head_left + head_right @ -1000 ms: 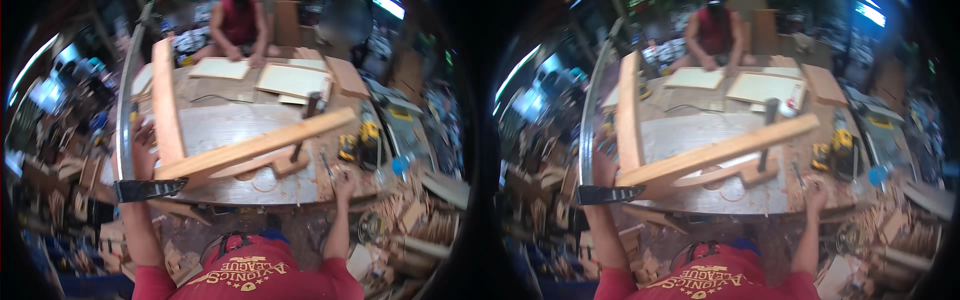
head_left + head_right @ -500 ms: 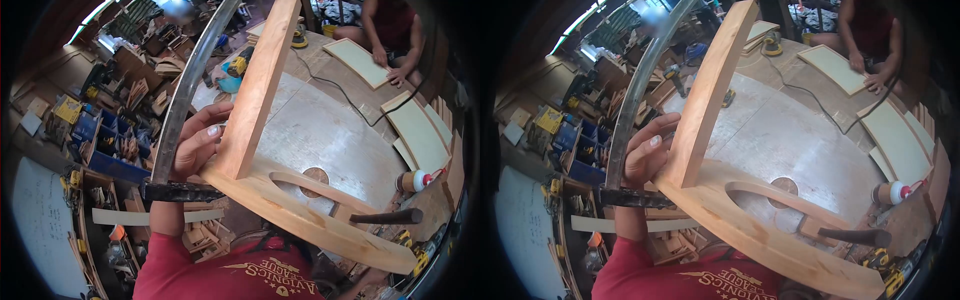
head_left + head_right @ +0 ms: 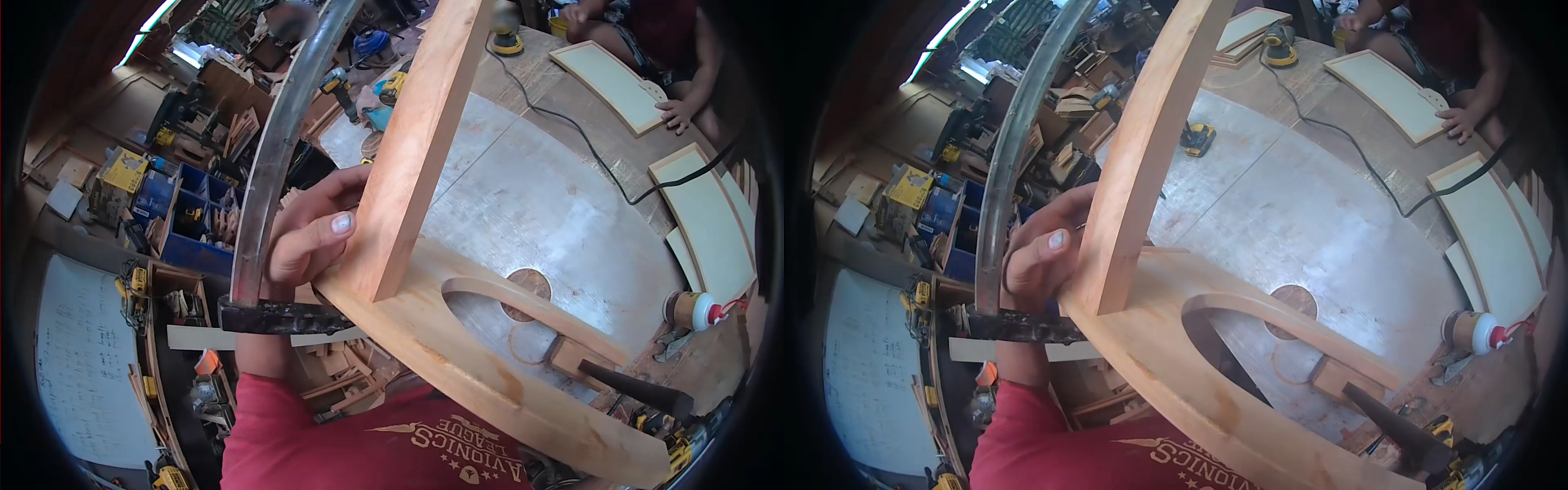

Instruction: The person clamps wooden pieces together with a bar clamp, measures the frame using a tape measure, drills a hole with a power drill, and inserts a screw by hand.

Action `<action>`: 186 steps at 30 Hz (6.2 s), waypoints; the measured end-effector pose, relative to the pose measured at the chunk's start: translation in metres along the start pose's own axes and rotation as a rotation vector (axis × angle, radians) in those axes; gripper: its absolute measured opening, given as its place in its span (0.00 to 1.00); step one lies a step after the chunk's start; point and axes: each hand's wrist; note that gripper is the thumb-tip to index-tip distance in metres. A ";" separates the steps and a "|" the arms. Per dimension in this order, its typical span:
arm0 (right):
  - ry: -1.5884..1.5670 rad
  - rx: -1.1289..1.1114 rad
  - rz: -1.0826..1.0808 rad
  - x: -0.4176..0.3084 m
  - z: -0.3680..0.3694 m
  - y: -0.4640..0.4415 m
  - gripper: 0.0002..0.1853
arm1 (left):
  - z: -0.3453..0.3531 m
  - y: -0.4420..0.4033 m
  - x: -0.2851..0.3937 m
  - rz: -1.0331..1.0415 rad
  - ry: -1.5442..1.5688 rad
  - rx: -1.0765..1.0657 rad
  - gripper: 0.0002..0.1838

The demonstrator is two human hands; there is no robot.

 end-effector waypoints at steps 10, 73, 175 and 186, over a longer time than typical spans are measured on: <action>-0.241 0.031 -0.017 -0.028 -0.001 -0.038 0.18 | -0.003 -0.016 0.007 -0.049 -0.198 -0.142 0.45; -1.076 -0.114 -0.425 -0.359 -0.108 0.246 0.16 | -0.026 -0.052 -0.017 -0.010 -0.246 -0.561 0.25; -1.342 0.204 -0.490 -0.407 -0.063 0.244 0.28 | -0.025 -0.034 -0.025 0.084 -0.175 -0.655 0.28; -1.396 0.130 -0.459 -0.414 -0.084 0.233 0.29 | -0.027 -0.035 -0.022 0.082 -0.220 -0.638 0.28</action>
Point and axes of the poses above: each hand's wrist, its own y-axis away from the middle knuckle, its own z-axis out of the palm, x = y × z, and after that the axes turned 4 degrees about -y, right-handed
